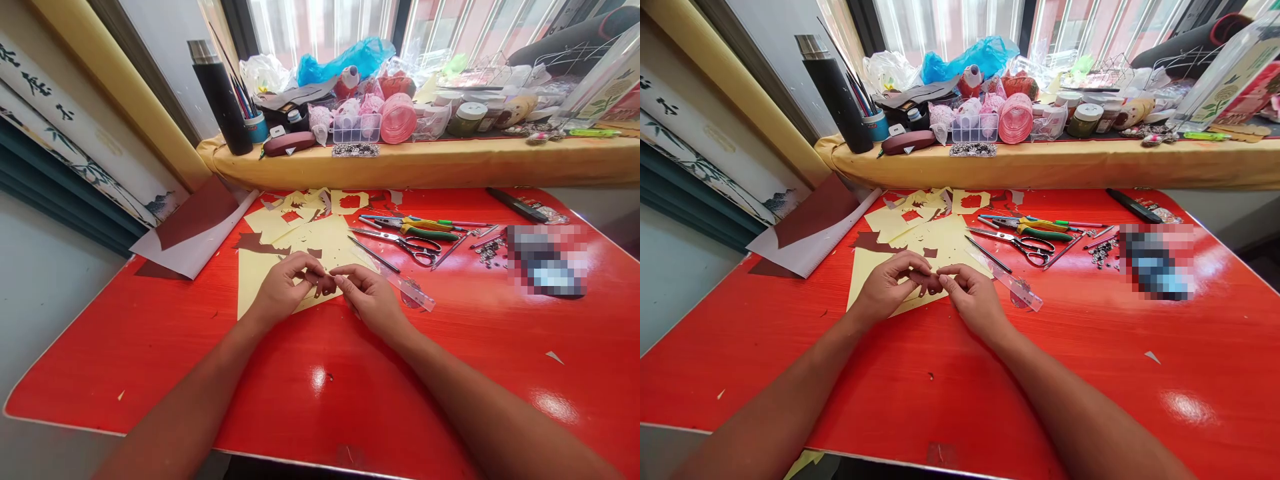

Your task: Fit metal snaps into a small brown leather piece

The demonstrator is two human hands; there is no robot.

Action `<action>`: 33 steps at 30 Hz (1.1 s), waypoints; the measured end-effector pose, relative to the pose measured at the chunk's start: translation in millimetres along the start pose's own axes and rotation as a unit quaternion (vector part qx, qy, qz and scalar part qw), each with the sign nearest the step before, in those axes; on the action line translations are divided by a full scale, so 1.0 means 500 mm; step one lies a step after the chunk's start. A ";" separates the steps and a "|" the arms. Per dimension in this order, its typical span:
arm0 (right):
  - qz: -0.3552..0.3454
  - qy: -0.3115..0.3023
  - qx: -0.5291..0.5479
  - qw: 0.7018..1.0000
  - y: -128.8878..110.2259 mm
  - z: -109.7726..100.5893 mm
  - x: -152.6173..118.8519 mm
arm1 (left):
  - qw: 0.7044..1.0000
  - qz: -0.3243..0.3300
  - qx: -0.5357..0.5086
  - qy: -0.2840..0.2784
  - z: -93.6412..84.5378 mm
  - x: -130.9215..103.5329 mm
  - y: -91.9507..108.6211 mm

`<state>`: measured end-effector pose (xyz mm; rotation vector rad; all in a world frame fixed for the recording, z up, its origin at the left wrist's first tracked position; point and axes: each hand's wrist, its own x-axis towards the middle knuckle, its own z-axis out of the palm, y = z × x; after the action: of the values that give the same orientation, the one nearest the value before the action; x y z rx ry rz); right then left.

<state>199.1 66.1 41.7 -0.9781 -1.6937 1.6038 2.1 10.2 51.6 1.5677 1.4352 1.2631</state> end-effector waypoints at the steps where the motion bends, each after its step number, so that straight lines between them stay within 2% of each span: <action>1: 0.001 0.005 -0.006 1.000 0.000 0.000 0.000 | 1.000 -0.003 -0.001 -0.003 -0.001 0.000 0.000; 6: 0.007 0.013 0.001 1.000 0.001 -0.003 0.000 | 0.997 -0.035 -0.051 -0.051 -0.009 0.002 0.007; 14: -0.025 -0.073 0.010 0.997 0.004 -0.006 0.003 | 0.968 -0.108 -0.192 -0.118 -0.013 -0.002 0.007; 17: -0.024 -0.092 0.017 0.995 0.004 -0.006 0.002 | 0.952 -0.134 -0.246 -0.126 -0.004 -0.005 0.005; 19: -0.015 -0.095 0.029 0.995 0.004 -0.007 0.002 | 0.942 -0.160 -0.274 -0.108 0.002 -0.004 0.006; 24: 0.013 -0.045 0.088 0.995 0.003 -0.015 0.007 | 0.920 -0.219 -0.325 -0.012 0.007 0.007 -0.009; 26: 0.016 -0.008 0.120 0.993 0.005 -0.016 0.010 | 0.913 -0.224 -0.340 -0.035 0.003 0.009 -0.017; 30: 0.026 0.031 0.172 0.984 0.011 -0.016 0.015 | 0.917 -0.198 -0.323 -0.123 -0.001 0.006 -0.019; 33: 0.021 0.024 0.174 0.984 0.010 -0.016 0.014 | 0.927 -0.199 -0.302 -0.102 0.003 0.004 -0.012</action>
<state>202.4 76.2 36.7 -0.8705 -1.3093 1.8100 1.3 13.5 46.3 0.9034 1.0243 1.1109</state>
